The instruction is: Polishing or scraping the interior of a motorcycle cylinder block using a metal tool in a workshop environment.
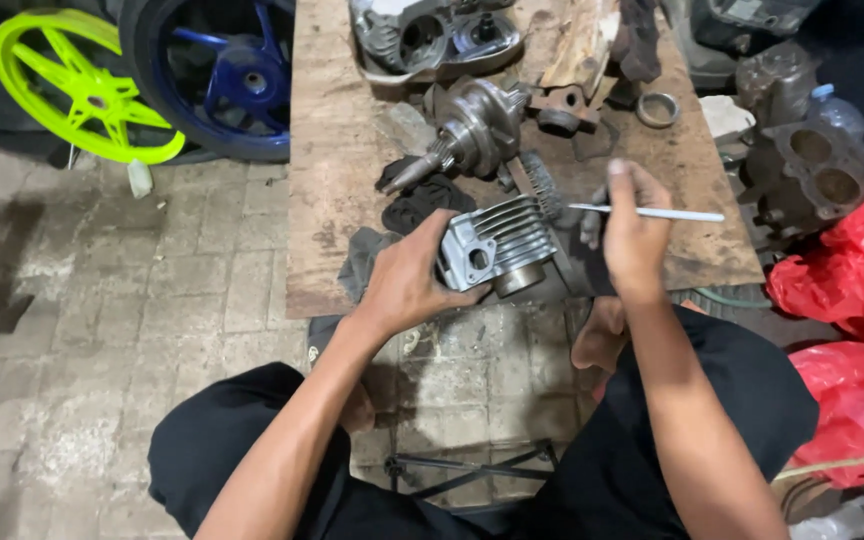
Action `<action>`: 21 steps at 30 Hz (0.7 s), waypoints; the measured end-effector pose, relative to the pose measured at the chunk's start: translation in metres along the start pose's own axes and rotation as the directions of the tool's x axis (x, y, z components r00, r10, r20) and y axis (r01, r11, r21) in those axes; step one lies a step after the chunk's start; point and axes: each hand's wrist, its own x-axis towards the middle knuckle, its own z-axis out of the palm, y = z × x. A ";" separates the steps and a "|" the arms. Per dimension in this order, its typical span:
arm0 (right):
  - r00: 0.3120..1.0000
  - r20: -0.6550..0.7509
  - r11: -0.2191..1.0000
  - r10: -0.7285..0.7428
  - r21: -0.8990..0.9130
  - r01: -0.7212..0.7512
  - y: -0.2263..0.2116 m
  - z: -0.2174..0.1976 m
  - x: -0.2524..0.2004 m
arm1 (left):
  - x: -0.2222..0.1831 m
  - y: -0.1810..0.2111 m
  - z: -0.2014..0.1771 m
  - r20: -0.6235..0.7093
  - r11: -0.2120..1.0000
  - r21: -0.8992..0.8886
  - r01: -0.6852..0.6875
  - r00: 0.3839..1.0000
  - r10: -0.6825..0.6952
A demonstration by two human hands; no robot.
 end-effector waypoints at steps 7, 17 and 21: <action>0.977 0.107 0.980 0.185 0.048 -0.191 -0.084 0.029 -0.045 | -0.001 -0.004 0.000 0.013 1.000 0.000 0.004 1.000 -0.004; 0.989 0.145 0.967 -0.010 0.253 -0.027 -0.057 0.031 -0.050 | -0.003 -0.001 -0.003 0.019 0.994 -0.047 -0.095 0.995 0.096; 0.997 0.071 0.922 0.004 0.386 -0.032 -0.070 0.034 -0.060 | -0.001 -0.002 -0.003 0.018 0.994 -0.061 -0.095 0.995 0.096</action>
